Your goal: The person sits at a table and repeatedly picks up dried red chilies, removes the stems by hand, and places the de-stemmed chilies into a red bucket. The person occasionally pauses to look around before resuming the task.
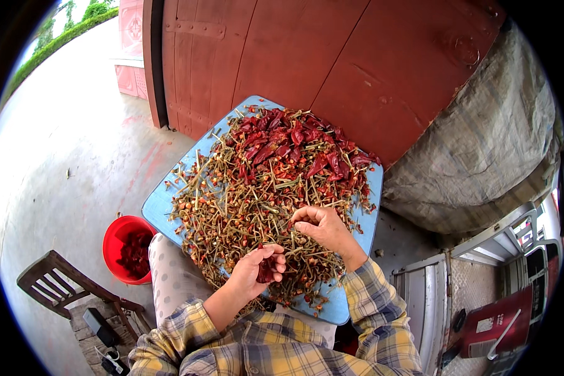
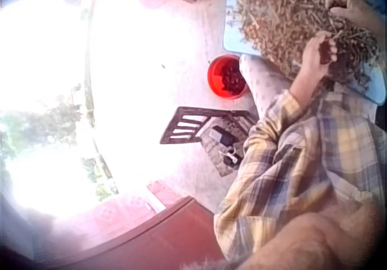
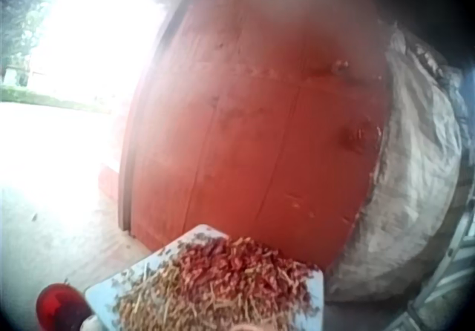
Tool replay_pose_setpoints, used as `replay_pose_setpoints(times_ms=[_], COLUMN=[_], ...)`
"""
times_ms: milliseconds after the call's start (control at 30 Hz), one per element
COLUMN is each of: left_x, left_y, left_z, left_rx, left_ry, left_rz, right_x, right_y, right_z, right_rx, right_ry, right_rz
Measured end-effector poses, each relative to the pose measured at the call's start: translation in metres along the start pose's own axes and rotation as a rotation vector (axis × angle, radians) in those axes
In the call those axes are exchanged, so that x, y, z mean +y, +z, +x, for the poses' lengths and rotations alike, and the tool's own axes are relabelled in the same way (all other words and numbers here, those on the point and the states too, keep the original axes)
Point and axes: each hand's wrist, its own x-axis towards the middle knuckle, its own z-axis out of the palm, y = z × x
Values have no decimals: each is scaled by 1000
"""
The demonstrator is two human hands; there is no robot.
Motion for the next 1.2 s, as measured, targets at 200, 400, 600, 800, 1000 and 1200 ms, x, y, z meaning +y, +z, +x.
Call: replay_pose_setpoints(times_ms=[200, 400, 600, 800, 1000, 1200], left_x=[6, 7, 7, 6, 5, 4], left_y=[12, 10, 13, 11, 5, 6], left_z=[0, -1, -1, -3, -1, -3], left_rx=[77, 70, 10, -2, -9, -19], left_ry=[36, 37, -4, 2, 15, 27], left_rz=[-37, -93, -124, -106, -64, -92], right_x=[-7, 0, 45, 52, 63, 61], right_y=[19, 13, 2, 7, 6, 8], right_z=[-10, 5, 23, 37, 39, 37], right_rx=[-156, -4, -23, -42, -12, 0], right_ry=[-90, -241, -310, -318, -395, -400], right_rz=[40, -377, -793, -887, -926, -940])
